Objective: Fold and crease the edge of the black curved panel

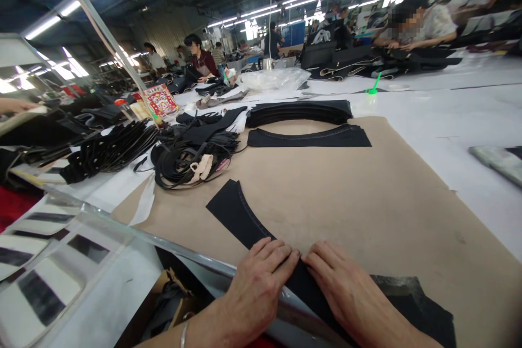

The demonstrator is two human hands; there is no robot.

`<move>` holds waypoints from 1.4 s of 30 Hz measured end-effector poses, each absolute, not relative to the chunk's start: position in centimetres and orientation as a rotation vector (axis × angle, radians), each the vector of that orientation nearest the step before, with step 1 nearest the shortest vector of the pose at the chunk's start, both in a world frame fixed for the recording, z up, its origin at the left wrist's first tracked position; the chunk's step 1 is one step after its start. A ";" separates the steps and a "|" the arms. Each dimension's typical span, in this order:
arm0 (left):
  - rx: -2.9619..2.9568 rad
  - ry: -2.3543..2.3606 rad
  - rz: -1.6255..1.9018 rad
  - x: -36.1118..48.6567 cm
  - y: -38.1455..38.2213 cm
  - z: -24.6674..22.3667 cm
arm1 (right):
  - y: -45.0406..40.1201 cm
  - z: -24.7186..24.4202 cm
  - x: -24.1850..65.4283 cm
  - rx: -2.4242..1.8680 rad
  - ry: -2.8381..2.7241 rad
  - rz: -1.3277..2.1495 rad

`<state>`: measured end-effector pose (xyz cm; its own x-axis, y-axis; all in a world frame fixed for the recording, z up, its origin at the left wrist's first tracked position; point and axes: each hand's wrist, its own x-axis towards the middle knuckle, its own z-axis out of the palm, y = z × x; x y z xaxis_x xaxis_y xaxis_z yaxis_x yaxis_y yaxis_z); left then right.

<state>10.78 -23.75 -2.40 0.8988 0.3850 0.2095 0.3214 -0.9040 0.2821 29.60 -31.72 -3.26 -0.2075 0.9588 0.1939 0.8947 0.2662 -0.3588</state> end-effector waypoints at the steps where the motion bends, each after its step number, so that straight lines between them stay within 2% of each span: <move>1: 2.837 0.523 0.375 10.6 -23.2 -2.4 | -31.4 -3.3 29.4 -1.691 -2.168 0.219; 7: 2.885 0.576 0.382 9.6 -20.1 -1.6 | -28.9 -2.2 27.6 -1.777 -2.108 0.252; 17: 2.637 0.658 0.521 10.4 -21.1 -0.9 | -29.4 -0.9 29.1 -1.804 -2.041 0.404; 26: 2.530 0.713 0.357 13.5 -21.7 -0.4 | -29.4 -0.5 30.1 -1.824 -2.028 0.491; 42: 2.648 0.607 0.350 12.6 -23.1 -1.5 | -31.6 -1.1 31.2 -1.714 -2.028 0.571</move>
